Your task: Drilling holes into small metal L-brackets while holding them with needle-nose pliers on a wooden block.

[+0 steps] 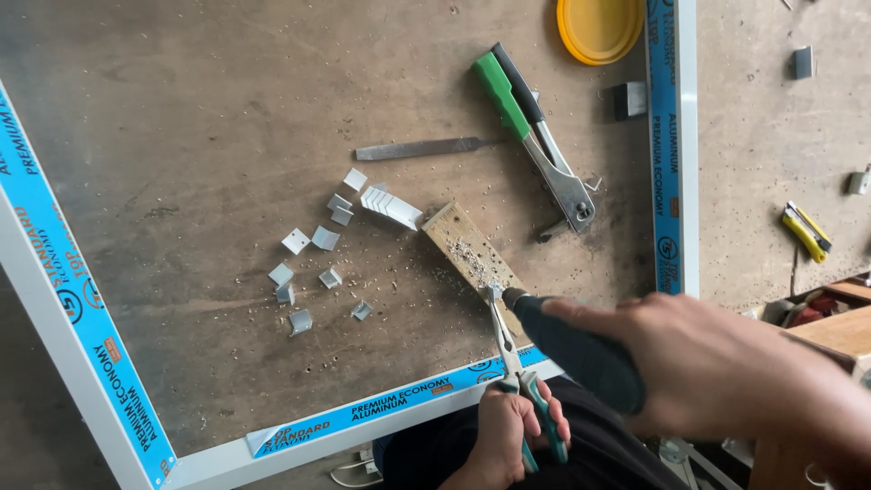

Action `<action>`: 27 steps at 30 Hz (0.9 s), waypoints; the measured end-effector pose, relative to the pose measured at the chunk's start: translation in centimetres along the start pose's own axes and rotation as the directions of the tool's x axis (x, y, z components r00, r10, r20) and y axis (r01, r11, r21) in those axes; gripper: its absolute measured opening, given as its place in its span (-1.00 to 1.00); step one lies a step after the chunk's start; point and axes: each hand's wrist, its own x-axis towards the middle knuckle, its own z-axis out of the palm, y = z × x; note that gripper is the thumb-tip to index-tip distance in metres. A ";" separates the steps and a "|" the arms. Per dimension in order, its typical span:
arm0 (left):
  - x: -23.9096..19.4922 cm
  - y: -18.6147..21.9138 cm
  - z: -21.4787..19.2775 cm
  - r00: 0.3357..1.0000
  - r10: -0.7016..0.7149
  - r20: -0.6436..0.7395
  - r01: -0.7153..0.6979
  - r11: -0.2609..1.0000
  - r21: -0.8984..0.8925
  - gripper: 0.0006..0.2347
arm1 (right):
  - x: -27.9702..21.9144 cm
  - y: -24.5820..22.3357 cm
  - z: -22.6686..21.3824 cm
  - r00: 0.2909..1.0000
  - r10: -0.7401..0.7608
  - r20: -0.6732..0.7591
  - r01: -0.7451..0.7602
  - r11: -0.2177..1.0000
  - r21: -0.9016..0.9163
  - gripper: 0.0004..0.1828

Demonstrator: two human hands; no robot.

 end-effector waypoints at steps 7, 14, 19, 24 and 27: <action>0.0 -0.7 0.1 1.000 0.022 0.018 -0.022 1.000 0.008 -0.72 | -1.3 -1.9 1.6 0.994 0.103 0.023 -0.093 0.960 -0.263 0.03; -0.1 -0.7 0.8 0.999 0.039 -0.011 -0.039 0.999 0.012 -0.74 | -2.4 -1.1 1.9 0.995 0.081 -0.058 -0.091 0.977 -0.192 0.04; -0.1 -0.6 1.3 1.000 0.011 -0.028 -0.012 1.000 -0.018 -0.76 | -2.7 0.7 3.2 0.992 0.047 -0.120 -0.069 0.980 -0.189 0.06; 0.3 -0.5 1.1 0.999 -0.012 -0.042 0.011 1.000 -0.027 -0.75 | -4.2 2.4 3.4 0.991 0.033 -0.126 -0.054 0.985 -0.166 0.06; -0.2 0.0 0.9 0.999 -0.016 -0.051 0.017 1.000 0.017 -0.75 | -5.7 5.1 3.3 0.990 0.134 -0.044 -0.138 0.982 -0.130 0.24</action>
